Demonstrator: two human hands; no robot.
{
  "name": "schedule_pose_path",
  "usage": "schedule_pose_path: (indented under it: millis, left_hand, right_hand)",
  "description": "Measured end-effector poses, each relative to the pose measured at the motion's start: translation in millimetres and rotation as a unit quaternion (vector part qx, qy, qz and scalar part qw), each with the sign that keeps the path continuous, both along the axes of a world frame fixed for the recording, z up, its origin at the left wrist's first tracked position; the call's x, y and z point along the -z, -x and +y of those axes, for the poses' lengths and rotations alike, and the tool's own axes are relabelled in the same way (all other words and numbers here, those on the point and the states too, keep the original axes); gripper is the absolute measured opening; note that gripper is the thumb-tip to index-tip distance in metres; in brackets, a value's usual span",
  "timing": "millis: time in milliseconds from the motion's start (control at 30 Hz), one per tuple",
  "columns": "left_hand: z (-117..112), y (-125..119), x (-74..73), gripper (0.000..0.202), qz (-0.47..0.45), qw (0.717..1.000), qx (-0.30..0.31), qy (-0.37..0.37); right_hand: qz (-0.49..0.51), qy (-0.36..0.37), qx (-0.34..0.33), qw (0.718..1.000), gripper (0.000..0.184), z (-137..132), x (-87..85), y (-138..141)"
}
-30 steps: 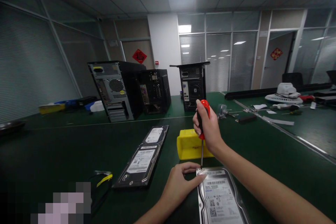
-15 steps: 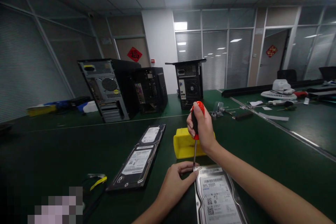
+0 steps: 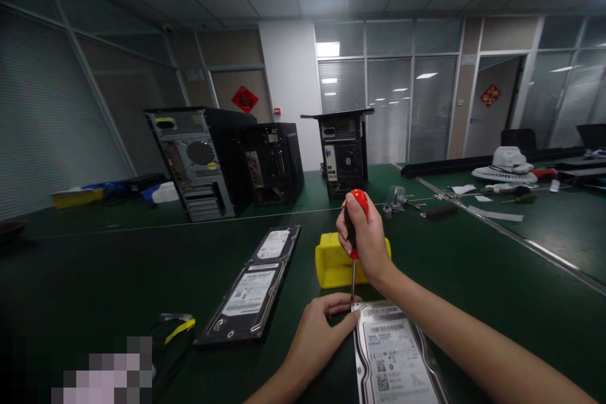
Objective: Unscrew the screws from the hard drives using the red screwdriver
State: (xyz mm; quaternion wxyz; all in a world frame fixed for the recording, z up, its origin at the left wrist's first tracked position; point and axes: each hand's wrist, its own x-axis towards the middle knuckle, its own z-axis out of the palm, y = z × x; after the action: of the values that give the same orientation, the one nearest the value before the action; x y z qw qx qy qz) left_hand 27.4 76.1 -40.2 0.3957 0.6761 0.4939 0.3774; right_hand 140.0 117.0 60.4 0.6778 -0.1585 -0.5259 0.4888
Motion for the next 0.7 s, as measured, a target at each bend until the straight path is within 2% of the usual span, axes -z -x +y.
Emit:
schedule_pose_path:
  millis: [400, 700]
  left_hand:
    - [-1.2, -2.4, -1.8, 0.033, -0.007, 1.000, -0.016, 0.014]
    - [0.6, -0.2, -4.7, 0.034, 0.014, 0.999, -0.033, 0.006]
  right_hand:
    - [0.008, -0.001, 0.004, 1.000, 0.024, 1.4, 4.8, -0.5]
    - [-0.029, -0.036, 0.074, 0.996, 0.019, 0.8, 3.2, 0.3]
